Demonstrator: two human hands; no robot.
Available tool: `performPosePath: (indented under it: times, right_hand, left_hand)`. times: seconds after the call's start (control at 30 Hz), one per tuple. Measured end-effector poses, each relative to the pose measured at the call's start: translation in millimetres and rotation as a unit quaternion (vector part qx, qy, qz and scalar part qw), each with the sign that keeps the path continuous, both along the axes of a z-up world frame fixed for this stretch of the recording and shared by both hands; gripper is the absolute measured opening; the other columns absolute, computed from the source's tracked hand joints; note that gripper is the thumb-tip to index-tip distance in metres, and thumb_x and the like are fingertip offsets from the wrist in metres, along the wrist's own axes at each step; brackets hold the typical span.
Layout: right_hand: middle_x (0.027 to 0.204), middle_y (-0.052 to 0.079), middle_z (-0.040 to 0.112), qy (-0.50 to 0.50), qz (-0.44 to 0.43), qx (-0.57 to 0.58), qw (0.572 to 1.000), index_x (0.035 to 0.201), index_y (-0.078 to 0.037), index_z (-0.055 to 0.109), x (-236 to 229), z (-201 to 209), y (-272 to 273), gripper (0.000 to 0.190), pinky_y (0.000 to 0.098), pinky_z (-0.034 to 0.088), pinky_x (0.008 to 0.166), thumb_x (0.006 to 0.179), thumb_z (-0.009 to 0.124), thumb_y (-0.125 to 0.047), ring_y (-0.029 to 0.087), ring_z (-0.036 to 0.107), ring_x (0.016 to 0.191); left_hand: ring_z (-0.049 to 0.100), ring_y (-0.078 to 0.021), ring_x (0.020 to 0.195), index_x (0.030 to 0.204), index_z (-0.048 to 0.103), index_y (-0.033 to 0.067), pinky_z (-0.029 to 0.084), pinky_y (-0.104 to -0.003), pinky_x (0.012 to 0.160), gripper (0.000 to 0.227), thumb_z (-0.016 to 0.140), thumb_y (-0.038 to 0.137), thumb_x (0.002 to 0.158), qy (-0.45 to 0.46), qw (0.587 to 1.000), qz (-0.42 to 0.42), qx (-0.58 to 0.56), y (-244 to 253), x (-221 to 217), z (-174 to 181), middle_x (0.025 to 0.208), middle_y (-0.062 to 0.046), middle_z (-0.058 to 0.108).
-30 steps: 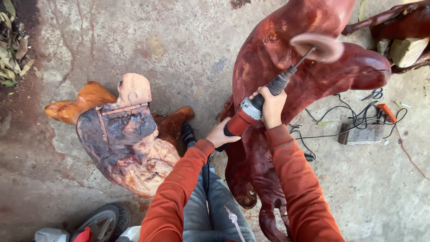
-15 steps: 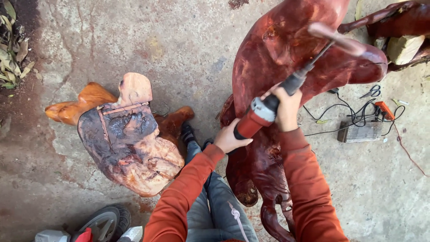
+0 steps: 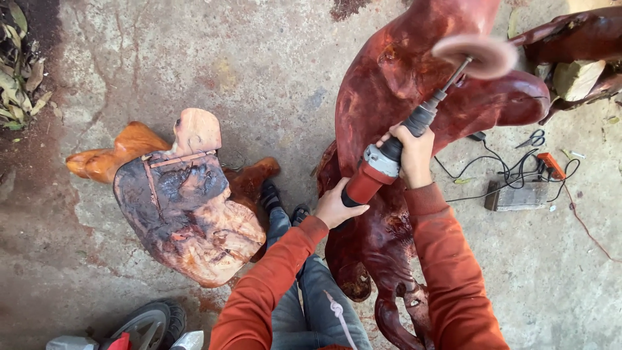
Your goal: Polishing and sanding a large wooden sculpture using an angle grinder with a buffing pad.
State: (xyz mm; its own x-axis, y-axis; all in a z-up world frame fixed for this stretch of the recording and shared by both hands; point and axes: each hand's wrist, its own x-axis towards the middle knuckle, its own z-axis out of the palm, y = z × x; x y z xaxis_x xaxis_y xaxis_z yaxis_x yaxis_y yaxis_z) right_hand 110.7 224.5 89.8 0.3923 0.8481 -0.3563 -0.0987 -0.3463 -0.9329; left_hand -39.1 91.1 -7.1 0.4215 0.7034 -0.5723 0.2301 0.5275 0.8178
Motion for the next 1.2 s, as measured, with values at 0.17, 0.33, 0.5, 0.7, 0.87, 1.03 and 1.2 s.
performPosePath:
  times: [0.17,0.33,0.5,0.7,0.87,1.03,1.2]
  right_hand:
    - [0.062,0.022,0.063,0.013,0.003,-0.001,1.000,0.074,0.004,0.063,-6,18,9,0.008,0.0409,0.063,0.055,0.077,0.069,-0.001,0.029,0.071,0.053]
    - [0.062,0.018,0.064,-0.019,0.030,0.015,0.999,0.075,-0.001,0.062,-3,44,37,0.010,0.0363,0.063,0.056,0.077,0.070,-0.007,0.025,0.073,0.055]
    - [0.060,0.019,0.064,-0.038,0.078,0.010,0.996,0.073,-0.001,0.061,-26,59,46,0.010,0.0371,0.063,0.054,0.075,0.070,-0.005,0.025,0.072,0.052]
    - [0.059,0.018,0.064,-0.036,0.082,0.012,0.996,0.071,-0.002,0.062,-31,63,36,0.009,0.0352,0.062,0.054,0.074,0.070,-0.004,0.024,0.072,0.052]
    - [0.060,0.017,0.065,-0.044,0.063,-0.015,0.997,0.070,-0.002,0.063,-22,53,15,0.010,0.0334,0.062,0.057,0.075,0.070,-0.006,0.023,0.072,0.053]
    - [0.055,0.013,0.066,-0.094,0.132,-0.048,0.986,0.069,-0.006,0.063,-38,38,30,0.010,0.0318,0.060,0.056,0.070,0.072,-0.008,0.020,0.071,0.049]
    - [0.057,0.014,0.067,-0.086,0.129,-0.071,0.985,0.071,-0.005,0.062,-38,41,25,0.009,0.0307,0.060,0.058,0.070,0.071,-0.007,0.020,0.072,0.051]
  left_hand:
    - [0.068,-0.0373,0.109,0.125,0.052,0.0304,0.053,-0.051,0.090,0.067,0.080,0.058,0.071,0.006,1.000,0.002,-0.002,11,-8,22,0.117,-0.010,0.070]
    - [0.070,-0.0369,0.104,0.126,0.051,0.0301,0.055,-0.052,0.086,0.071,0.077,0.064,0.069,0.029,0.999,0.011,0.043,39,-5,40,0.112,-0.011,0.072]
    - [0.067,-0.0385,0.113,0.131,0.051,0.0306,0.052,-0.051,0.094,0.075,0.080,0.058,0.068,0.002,0.997,0.074,-0.003,28,13,46,0.121,-0.012,0.070]
    - [0.068,-0.0362,0.111,0.128,0.052,0.0325,0.053,-0.051,0.092,0.073,0.082,0.058,0.067,0.026,0.997,0.079,0.010,22,7,38,0.119,-0.010,0.071]
    - [0.066,-0.0347,0.116,0.129,0.052,0.0339,0.051,-0.051,0.099,0.073,0.083,0.053,0.067,0.008,0.998,0.062,0.003,-2,20,17,0.123,-0.009,0.070]
    - [0.057,-0.0376,0.128,0.134,0.053,0.0242,0.041,-0.058,0.108,0.070,0.087,0.041,0.075,-0.090,0.981,0.174,-0.005,-8,31,-8,0.132,-0.013,0.064]
    - [0.056,-0.0372,0.128,0.134,0.053,0.0230,0.040,-0.059,0.109,0.067,0.086,0.040,0.078,-0.093,0.982,0.163,-0.009,-14,31,-9,0.132,-0.013,0.064]
